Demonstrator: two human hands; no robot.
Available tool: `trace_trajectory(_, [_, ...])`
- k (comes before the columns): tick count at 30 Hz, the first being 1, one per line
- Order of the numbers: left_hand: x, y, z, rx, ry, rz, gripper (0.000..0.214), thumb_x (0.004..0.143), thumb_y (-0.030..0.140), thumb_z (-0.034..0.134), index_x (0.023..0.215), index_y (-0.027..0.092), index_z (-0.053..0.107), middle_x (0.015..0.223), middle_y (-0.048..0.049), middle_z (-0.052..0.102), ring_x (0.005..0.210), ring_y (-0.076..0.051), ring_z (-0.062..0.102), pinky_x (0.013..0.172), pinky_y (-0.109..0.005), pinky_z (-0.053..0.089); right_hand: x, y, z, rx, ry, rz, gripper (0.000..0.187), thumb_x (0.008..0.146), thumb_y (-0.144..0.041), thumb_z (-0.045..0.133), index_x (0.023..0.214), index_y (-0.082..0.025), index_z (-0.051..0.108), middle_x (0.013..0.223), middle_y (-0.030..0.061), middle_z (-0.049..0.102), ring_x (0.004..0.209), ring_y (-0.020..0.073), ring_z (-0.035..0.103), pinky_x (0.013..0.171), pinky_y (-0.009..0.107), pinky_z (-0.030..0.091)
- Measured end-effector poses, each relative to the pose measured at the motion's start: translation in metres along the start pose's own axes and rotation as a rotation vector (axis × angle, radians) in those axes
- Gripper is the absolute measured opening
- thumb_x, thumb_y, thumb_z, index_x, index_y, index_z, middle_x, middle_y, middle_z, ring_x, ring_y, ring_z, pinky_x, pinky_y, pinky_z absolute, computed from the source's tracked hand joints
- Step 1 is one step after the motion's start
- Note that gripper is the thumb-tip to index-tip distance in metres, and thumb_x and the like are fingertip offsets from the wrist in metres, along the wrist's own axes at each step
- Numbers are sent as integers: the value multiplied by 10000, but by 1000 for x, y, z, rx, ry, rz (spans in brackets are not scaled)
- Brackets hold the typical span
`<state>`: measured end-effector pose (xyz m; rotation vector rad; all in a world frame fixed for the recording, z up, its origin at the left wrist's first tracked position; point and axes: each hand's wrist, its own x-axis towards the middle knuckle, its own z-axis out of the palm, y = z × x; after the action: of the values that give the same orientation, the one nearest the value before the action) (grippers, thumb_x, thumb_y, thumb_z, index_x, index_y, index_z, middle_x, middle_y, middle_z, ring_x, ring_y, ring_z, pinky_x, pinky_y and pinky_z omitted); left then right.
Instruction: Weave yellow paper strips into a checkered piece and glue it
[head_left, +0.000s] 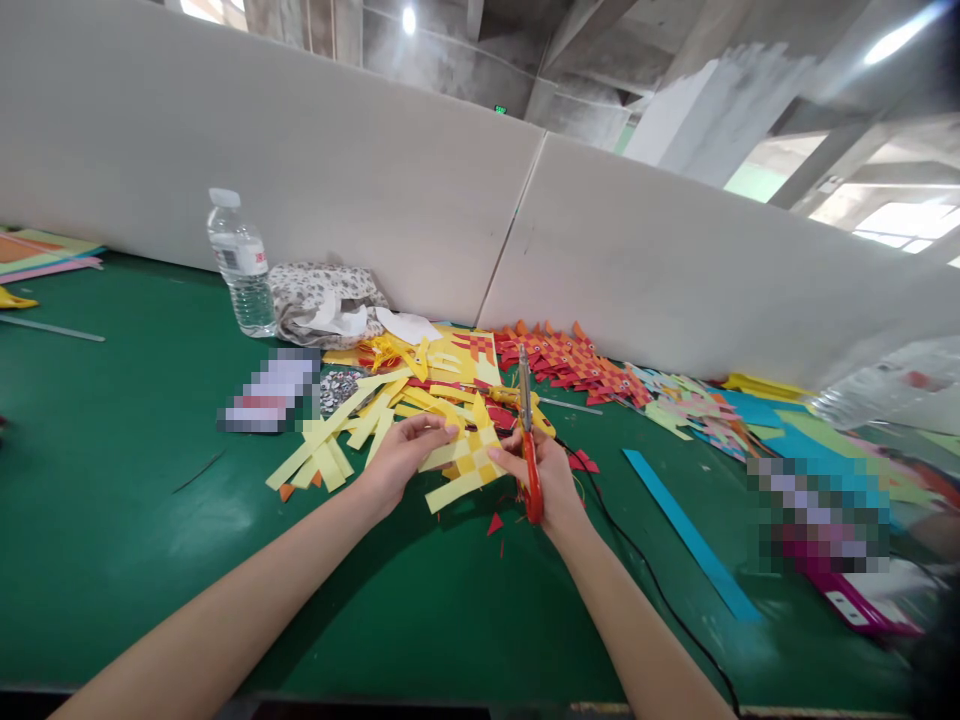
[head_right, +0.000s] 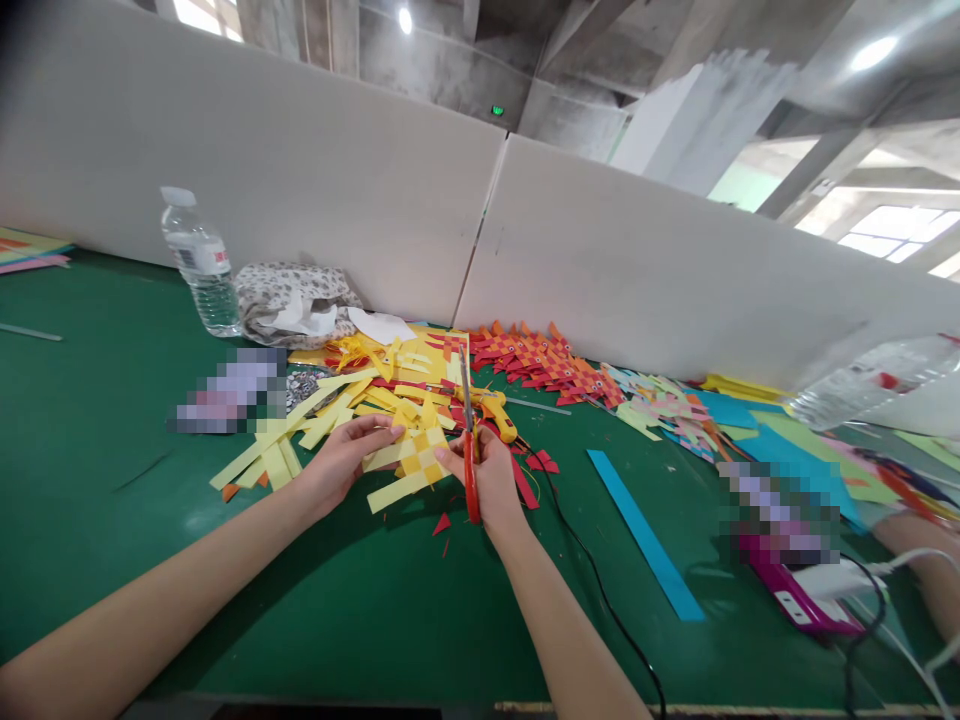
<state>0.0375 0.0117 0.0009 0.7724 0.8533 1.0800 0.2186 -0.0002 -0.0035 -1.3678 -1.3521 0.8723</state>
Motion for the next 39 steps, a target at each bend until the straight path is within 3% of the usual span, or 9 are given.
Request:
trace_trajectory(5, [1,-1,-3,1,-14,15,281,559,346,780,716,177,620,740,1,635,708,-143,605,663,-304,542,-3,-3,1,-67,50,-64,407,568,-466,714,713,-202,439,674,-9,543,577,130,503,592,283,444])
trace_trajectory(11, [5,-5,-6,-22,12,43,277,554,343,787,721,177,641,768,-3,640,768,-139,593,701,-299,536,-16,-14,4,-466,179,-216,355,667,-432,638,698,-224,352,596,-60,427,505,97,387,483,225,336])
trace_trajectory(21, [5,-5,-5,-60,16,46,264,537,326,799,707,176,664,774,-4,650,765,-145,602,657,-281,544,-17,-8,9,-851,34,-287,320,688,-487,566,699,-220,390,613,-31,490,513,120,457,474,219,303])
trace_trajectory(29, [6,-7,-7,-97,20,43,275,519,322,808,699,177,658,792,-7,658,788,-162,617,681,-307,554,-18,-5,9,-918,-5,-307,311,700,-500,552,763,-209,463,613,-27,505,516,128,469,482,226,302])
trace_trajectory(39, [6,-6,-7,-112,2,0,234,532,309,805,681,189,670,767,9,660,753,-132,615,654,-253,542,-19,-11,10,-892,-35,-299,326,691,-499,567,683,-216,405,570,-41,474,472,107,413,460,217,281])
